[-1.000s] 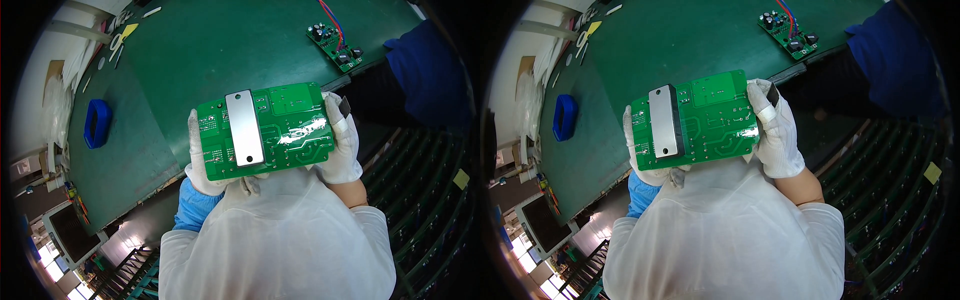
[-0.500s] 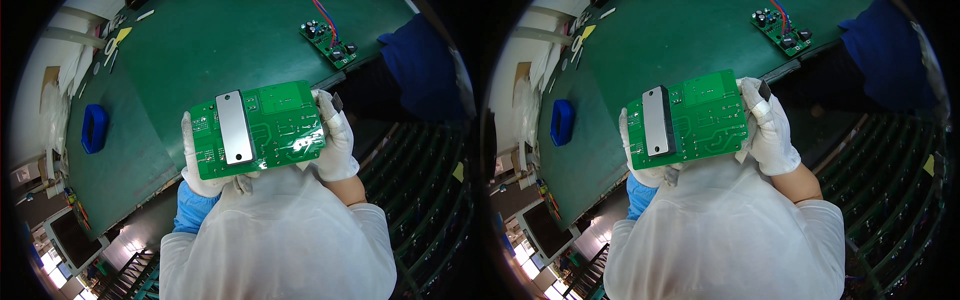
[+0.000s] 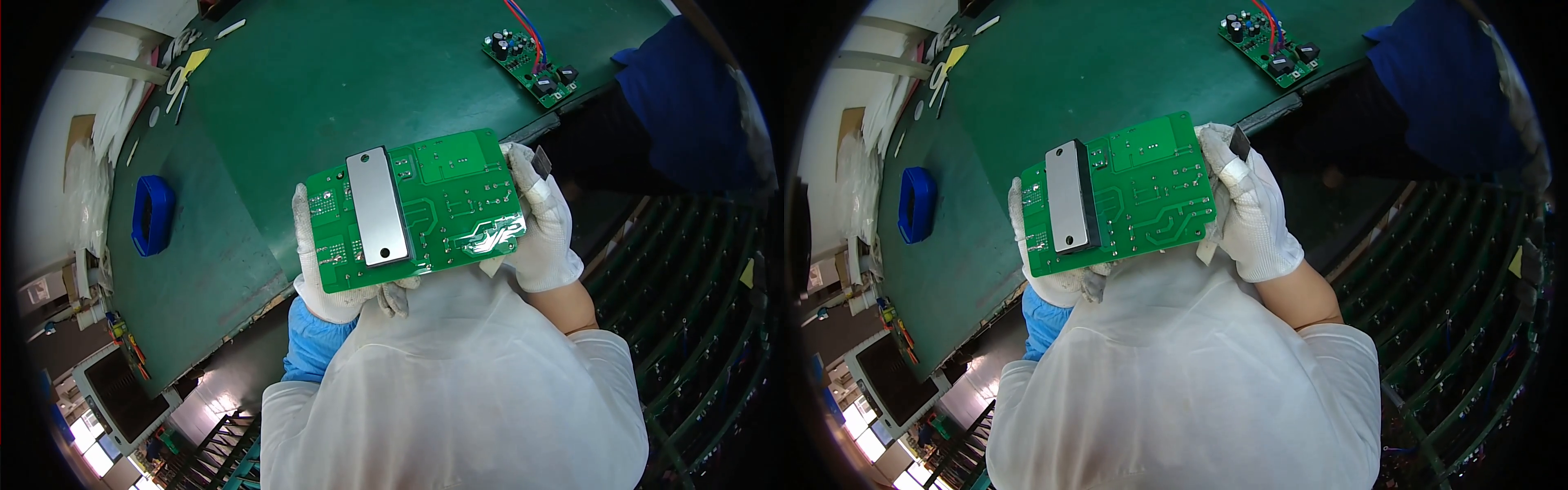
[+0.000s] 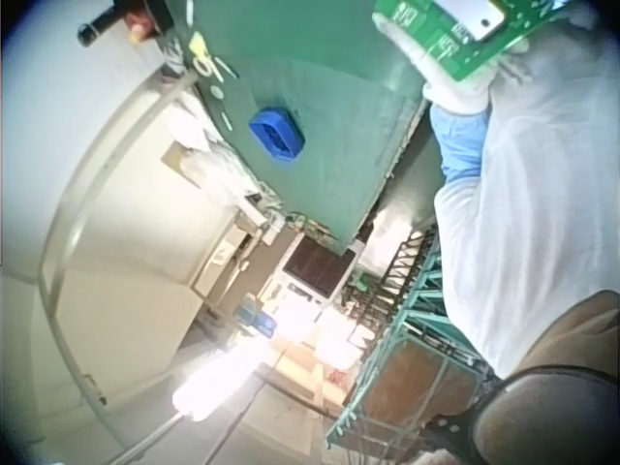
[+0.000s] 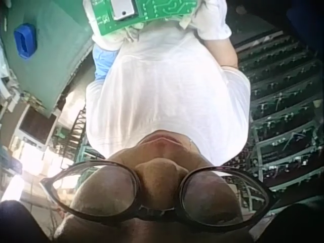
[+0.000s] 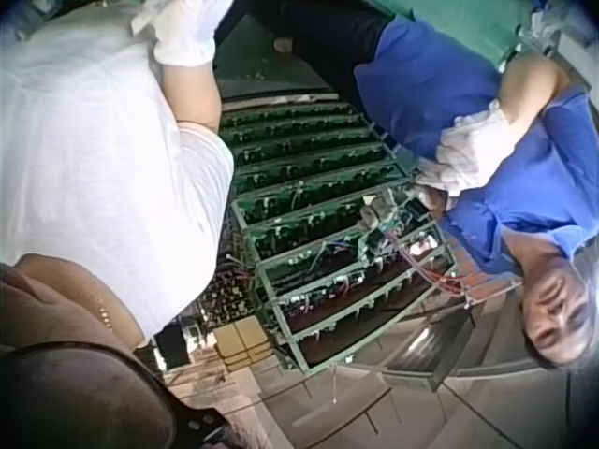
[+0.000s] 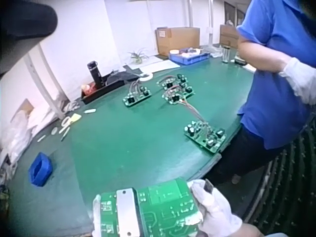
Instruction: The person assembles printed circuit boards with attached wiring harnesses and electronic components, securing them with metal brackets using pliers.
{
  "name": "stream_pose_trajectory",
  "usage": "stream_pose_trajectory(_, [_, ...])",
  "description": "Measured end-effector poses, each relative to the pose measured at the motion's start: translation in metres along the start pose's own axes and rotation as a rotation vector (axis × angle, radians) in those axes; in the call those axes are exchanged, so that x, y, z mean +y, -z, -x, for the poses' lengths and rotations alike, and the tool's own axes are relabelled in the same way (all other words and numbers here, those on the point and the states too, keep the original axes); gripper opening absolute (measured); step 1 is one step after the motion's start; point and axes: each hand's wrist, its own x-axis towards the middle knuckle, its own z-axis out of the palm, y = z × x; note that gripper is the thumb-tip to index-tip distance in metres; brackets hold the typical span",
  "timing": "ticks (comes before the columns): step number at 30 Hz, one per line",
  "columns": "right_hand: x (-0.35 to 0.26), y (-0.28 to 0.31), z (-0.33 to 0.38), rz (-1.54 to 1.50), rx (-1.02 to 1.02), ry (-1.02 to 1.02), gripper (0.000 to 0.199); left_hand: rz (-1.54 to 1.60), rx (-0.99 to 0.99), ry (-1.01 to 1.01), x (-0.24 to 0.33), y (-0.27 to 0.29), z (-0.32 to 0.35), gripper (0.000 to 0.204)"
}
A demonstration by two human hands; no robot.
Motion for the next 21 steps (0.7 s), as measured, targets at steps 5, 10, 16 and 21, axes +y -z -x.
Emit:
stream_pose_trajectory(5, [-0.003,-0.003,0.001,-0.033,0.047,-0.035,0.028,0.019,0.028,-0.007,-0.002,-0.004,0.000,0.089])
stream_pose_trajectory(10, [-0.005,-0.004,0.002,-0.079,0.058,-0.066,0.027,0.003,0.037,0.005,0.001,-0.002,-0.001,0.091])
stream_pose_trajectory(16, [0.002,-0.001,-0.001,-0.089,0.049,-0.051,0.028,-0.065,0.034,0.047,0.005,0.002,-0.001,0.095])
stream_pose_trajectory(21, [0.006,0.000,-0.003,-0.076,0.053,-0.040,0.028,-0.103,0.029,0.070,0.006,0.002,-0.001,0.096])
